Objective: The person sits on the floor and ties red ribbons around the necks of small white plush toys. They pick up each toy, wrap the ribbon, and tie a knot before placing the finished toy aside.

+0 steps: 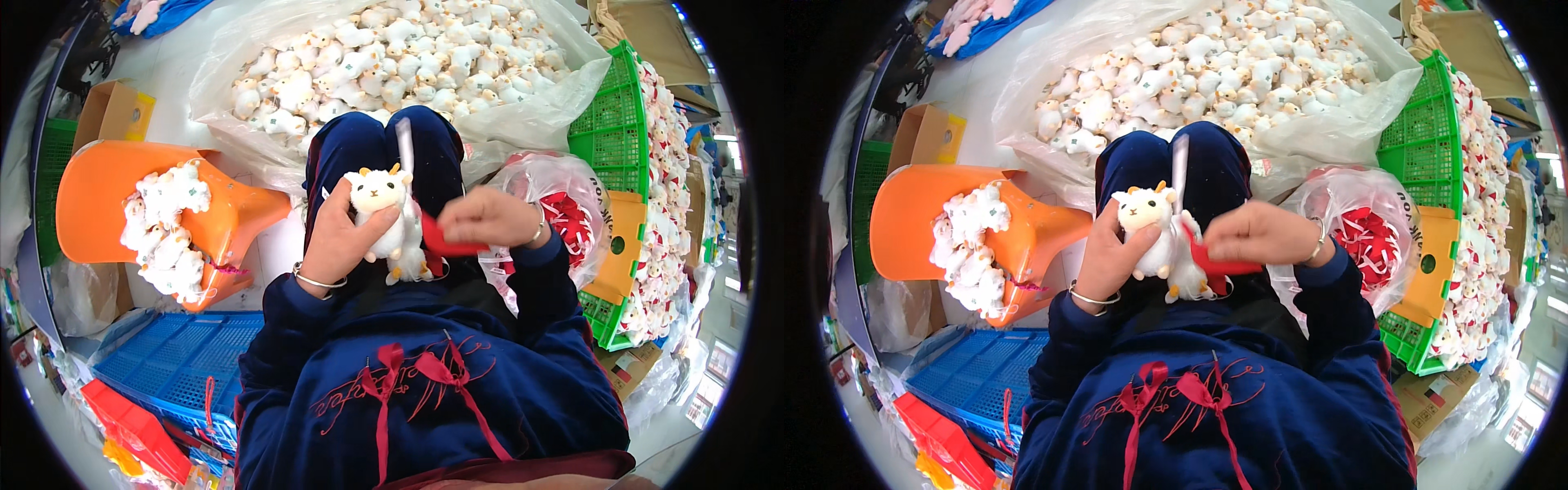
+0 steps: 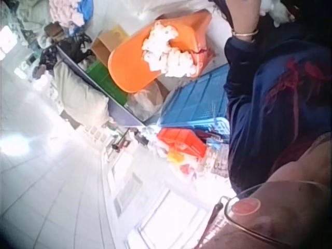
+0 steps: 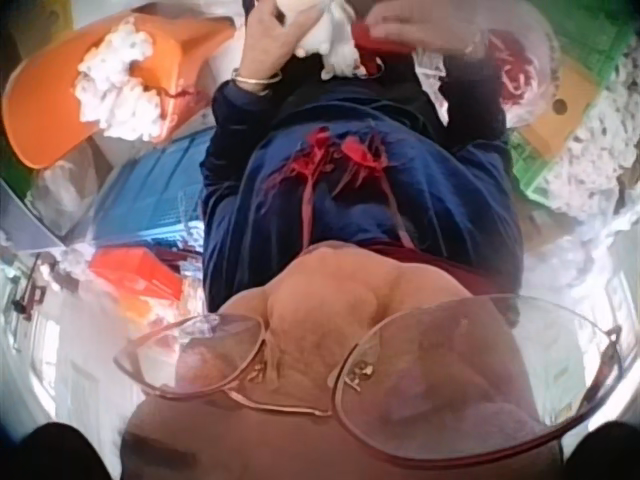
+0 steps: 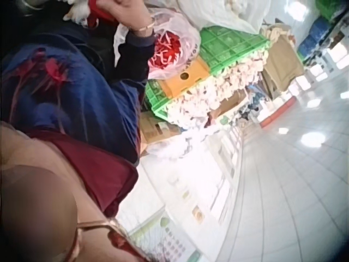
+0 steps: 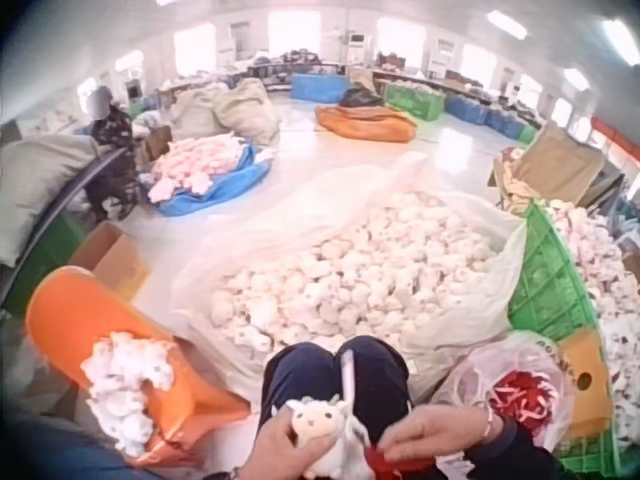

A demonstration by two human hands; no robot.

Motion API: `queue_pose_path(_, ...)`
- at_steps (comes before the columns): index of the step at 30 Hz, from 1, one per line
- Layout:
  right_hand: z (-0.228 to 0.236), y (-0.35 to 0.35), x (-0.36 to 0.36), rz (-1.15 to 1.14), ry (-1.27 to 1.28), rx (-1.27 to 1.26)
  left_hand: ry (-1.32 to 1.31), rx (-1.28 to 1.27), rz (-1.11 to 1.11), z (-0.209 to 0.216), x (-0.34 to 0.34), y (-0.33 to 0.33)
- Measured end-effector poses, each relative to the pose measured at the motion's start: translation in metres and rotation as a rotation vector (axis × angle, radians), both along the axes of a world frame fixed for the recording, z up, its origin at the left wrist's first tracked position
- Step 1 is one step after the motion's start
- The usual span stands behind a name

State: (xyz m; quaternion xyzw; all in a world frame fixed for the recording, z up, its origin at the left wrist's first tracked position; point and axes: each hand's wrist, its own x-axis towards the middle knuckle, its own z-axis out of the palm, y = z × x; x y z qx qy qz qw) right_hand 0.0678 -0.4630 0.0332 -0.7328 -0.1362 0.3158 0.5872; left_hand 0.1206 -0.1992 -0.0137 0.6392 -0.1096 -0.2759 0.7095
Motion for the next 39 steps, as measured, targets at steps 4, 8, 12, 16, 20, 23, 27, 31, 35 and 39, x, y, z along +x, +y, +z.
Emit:
queue_pose_path(4, 0.017, 0.025, 0.005, 0.334, -0.005, -0.08, 0.115, -0.09, -0.027, 0.01, 0.002, 0.013)
queue_pose_path(8, 0.003, 0.047, 0.002, 0.087, -0.378, -0.685, 0.233, -0.264, -0.072, 0.002, -0.008, 0.03)
queue_pose_path(12, -0.005, 0.075, 0.006, 0.178, -0.414, -0.74, 0.219, -0.556, -0.112, 0.023, -0.027, 0.019)
queue_pose_path(16, -0.009, 0.084, 0.01, -0.136, -0.358, -0.207, 0.053, -0.275, -0.045, 0.026, -0.022, 0.026)
queue_pose_path(20, 0.0, 0.076, 0.009, -0.055, -0.234, -0.133, 0.077, -0.122, -0.068, 0.022, -0.028, 0.034)
queue_pose_path(23, -0.011, 0.068, 0.003, -0.002, -0.277, -0.088, 0.028, -0.025, -0.043, 0.026, -0.029, 0.027)
queue_pose_path(27, -0.003, 0.057, -0.004, -0.034, -0.09, 0.033, -0.066, 0.002, 0.0, 0.02, -0.026, 0.021)
queue_pose_path(31, 0.003, 0.07, -0.007, -0.245, -0.095, 0.122, -0.27, 0.165, 0.016, 0.022, -0.012, 0.006)
queue_pose_path(35, -0.009, 0.064, 0.003, -0.441, -0.153, -0.004, -0.325, 0.213, -0.01, 0.02, 0.015, -0.012)
queue_pose_path(39, -0.03, 0.044, 0.018, -0.456, -0.327, -0.202, -0.296, 0.188, -0.097, 0.009, 0.036, -0.025)
